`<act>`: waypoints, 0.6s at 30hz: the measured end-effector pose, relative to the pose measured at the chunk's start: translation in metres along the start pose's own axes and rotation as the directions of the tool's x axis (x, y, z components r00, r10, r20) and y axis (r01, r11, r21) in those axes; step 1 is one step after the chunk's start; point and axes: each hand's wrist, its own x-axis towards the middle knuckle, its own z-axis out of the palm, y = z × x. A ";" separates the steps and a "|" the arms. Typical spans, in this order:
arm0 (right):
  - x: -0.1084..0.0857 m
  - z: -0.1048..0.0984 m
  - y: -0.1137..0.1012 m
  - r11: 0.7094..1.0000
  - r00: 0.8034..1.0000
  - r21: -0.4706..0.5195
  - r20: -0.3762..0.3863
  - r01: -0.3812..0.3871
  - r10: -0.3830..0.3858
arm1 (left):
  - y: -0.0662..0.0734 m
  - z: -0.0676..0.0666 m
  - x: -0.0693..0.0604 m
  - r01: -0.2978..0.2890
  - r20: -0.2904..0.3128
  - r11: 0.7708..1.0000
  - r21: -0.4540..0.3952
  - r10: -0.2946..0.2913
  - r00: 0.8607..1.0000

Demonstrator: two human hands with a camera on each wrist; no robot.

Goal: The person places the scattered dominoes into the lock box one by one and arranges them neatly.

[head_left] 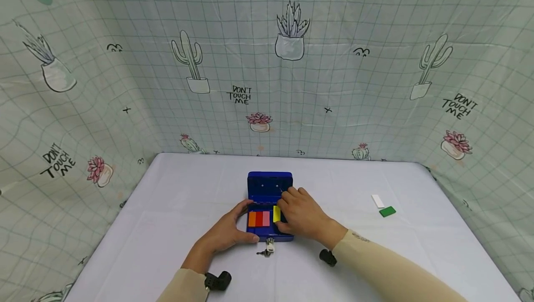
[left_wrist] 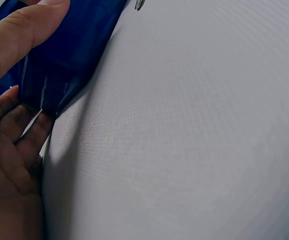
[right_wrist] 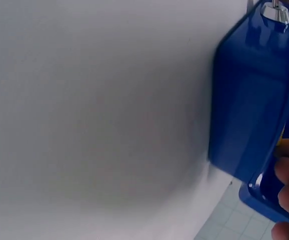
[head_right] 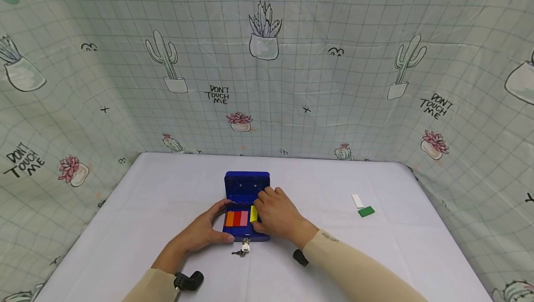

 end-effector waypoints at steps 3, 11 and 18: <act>0.004 0.002 -0.003 1.000 1.000 -0.017 0.021 0.013 -0.012 | -0.001 0.000 0.000 -0.002 0.001 1.000 0.002 0.002 1.000; 0.010 0.005 -0.008 1.000 0.994 -0.003 0.114 0.001 -0.001 | -0.001 -0.001 0.002 -0.006 0.008 1.000 0.004 0.006 1.000; 0.012 0.006 -0.009 1.000 0.990 -0.008 0.138 0.000 0.001 | -0.002 -0.001 0.002 -0.009 0.014 1.000 -0.006 0.010 1.000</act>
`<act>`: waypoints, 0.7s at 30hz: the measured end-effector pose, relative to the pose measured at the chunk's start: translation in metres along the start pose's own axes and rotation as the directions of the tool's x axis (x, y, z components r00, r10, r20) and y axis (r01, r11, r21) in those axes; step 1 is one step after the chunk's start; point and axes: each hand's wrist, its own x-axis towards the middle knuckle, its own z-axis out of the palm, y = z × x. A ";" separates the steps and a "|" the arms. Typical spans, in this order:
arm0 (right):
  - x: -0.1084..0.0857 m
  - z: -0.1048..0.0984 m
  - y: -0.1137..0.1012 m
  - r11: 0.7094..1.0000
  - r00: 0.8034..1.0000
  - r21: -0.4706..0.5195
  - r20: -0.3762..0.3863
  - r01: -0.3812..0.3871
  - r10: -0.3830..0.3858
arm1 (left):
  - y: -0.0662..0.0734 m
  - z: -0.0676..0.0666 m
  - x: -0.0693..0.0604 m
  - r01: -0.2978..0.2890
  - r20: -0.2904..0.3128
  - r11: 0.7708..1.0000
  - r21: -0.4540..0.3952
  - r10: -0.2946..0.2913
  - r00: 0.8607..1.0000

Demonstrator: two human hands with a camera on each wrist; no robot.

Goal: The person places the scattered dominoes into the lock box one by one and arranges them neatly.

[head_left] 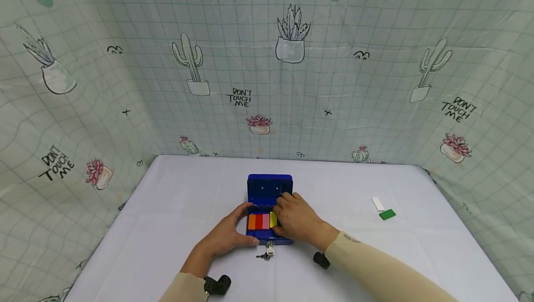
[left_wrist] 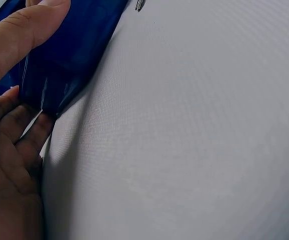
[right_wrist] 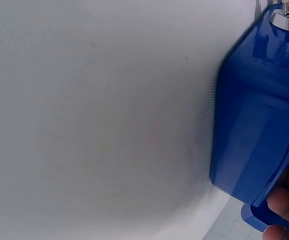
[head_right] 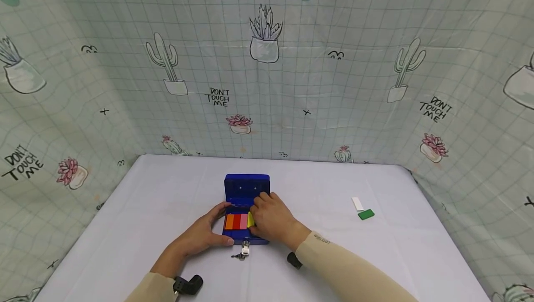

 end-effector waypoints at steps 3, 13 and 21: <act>0.000 0.000 -0.001 1.000 1.000 0.006 0.002 0.004 -0.004 | 0.000 0.000 -0.001 0.004 -0.001 1.000 -0.002 -0.004 1.000; 0.002 0.003 -0.001 1.000 1.000 -0.019 0.007 0.014 -0.014 | 0.001 -0.001 -0.001 -0.007 -0.005 1.000 0.009 0.007 1.000; 0.002 0.003 -0.004 1.000 0.999 -0.014 0.040 0.011 -0.011 | 0.001 0.000 -0.002 -0.005 0.000 1.000 0.004 0.005 1.000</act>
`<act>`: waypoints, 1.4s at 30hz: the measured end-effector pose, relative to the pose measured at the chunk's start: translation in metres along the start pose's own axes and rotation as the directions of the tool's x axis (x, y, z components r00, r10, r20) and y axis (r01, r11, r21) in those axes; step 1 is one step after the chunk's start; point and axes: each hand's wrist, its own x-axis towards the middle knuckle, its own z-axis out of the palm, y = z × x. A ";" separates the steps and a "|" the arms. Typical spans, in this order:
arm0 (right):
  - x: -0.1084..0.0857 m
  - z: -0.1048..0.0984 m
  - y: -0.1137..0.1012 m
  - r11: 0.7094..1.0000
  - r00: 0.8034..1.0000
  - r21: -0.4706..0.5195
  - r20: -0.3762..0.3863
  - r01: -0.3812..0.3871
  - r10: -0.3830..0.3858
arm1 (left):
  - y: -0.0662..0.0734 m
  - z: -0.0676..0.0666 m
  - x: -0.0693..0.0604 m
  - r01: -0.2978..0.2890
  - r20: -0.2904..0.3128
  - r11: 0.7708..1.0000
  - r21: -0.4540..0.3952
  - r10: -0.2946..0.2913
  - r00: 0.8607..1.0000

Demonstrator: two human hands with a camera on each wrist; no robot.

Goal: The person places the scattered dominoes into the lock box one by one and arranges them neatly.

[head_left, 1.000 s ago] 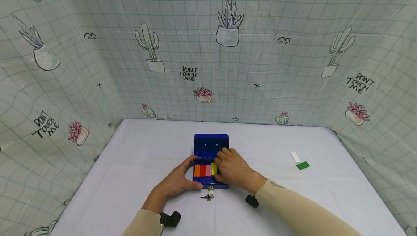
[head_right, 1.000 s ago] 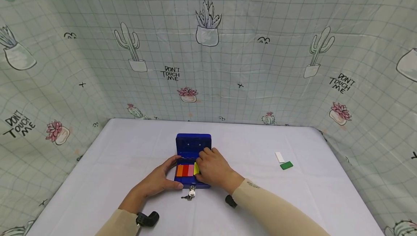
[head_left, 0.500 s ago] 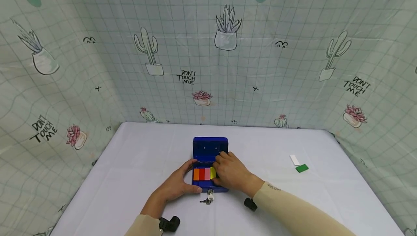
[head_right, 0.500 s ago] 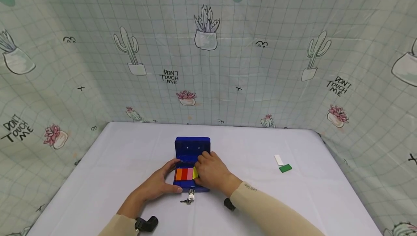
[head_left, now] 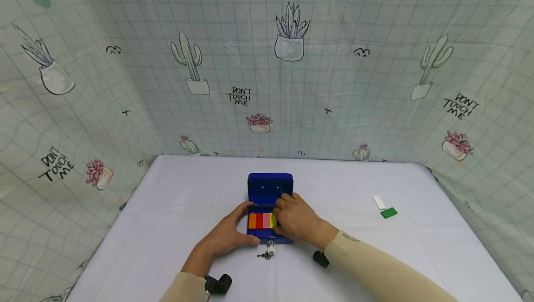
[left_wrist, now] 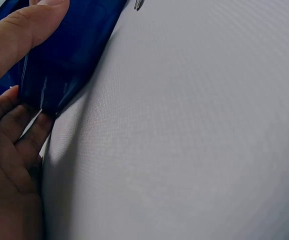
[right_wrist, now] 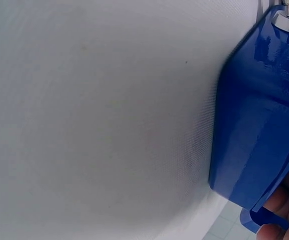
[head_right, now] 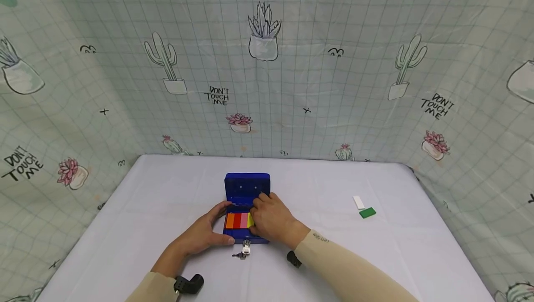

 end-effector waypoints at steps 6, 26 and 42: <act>0.000 0.000 0.001 1.000 1.000 -0.002 -0.013 0.002 -0.002 | 0.001 0.000 0.000 -0.006 -0.003 1.000 0.001 0.006 1.000; -0.005 0.006 0.003 1.000 0.992 0.019 -0.129 -0.004 0.006 | 0.000 0.000 0.002 -0.018 0.002 1.000 0.008 0.018 1.000; -0.016 0.002 0.017 0.996 0.968 0.064 -0.241 -0.060 0.074 | 0.003 0.000 0.003 0.002 -0.009 1.000 0.012 -0.002 1.000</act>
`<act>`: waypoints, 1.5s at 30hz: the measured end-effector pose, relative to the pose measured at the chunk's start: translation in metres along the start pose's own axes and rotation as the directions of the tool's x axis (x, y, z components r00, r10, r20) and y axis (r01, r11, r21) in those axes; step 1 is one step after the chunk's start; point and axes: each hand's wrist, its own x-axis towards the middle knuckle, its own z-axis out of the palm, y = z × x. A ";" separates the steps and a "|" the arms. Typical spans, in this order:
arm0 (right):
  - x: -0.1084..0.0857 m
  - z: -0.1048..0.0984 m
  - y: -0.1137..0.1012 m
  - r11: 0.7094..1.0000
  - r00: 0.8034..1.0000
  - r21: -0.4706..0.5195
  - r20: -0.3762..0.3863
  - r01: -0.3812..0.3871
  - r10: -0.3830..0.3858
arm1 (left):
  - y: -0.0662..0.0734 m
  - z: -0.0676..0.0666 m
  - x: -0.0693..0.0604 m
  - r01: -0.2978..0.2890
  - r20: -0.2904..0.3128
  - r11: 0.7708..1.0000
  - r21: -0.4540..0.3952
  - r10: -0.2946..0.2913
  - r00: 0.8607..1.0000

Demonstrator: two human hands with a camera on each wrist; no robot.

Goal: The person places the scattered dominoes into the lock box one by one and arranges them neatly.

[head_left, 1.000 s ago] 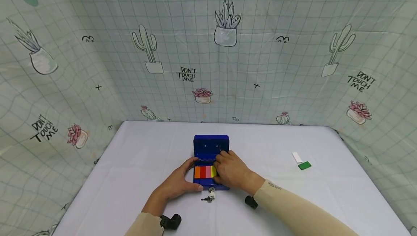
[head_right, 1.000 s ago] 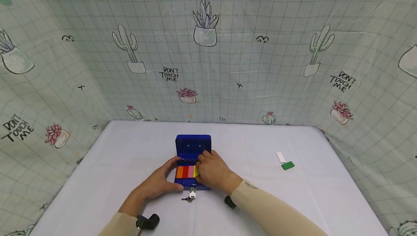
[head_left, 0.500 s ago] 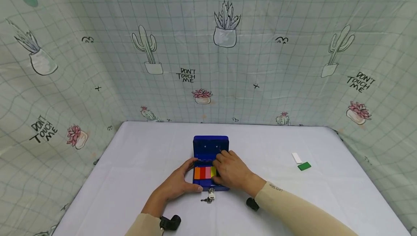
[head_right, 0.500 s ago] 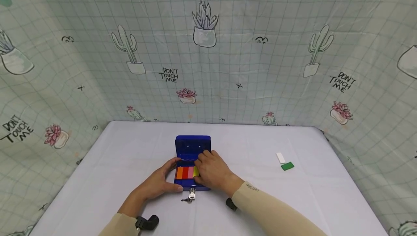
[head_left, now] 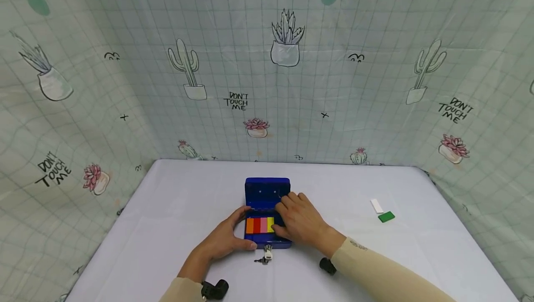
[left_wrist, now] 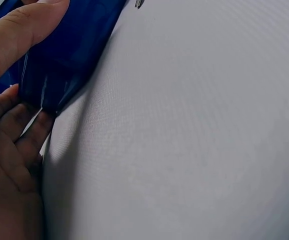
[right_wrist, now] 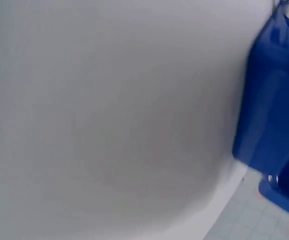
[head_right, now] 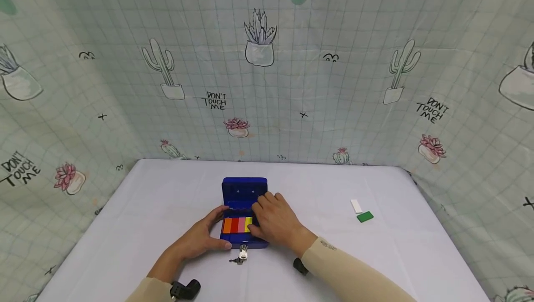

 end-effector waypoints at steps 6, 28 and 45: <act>-0.014 -0.009 0.021 0.999 0.996 0.031 -0.077 -0.039 0.041 | 0.000 0.004 -0.002 0.028 -0.010 1.000 0.014 -0.028 1.000; -0.129 -0.007 0.131 0.966 0.954 -0.025 -0.166 -0.256 0.248 | -0.001 0.003 -0.003 0.022 -0.018 1.000 0.012 -0.022 1.000; -0.188 -0.011 0.169 0.882 0.868 -0.063 0.161 -0.466 0.470 | 0.000 0.002 -0.002 0.027 -0.013 0.999 0.022 -0.027 1.000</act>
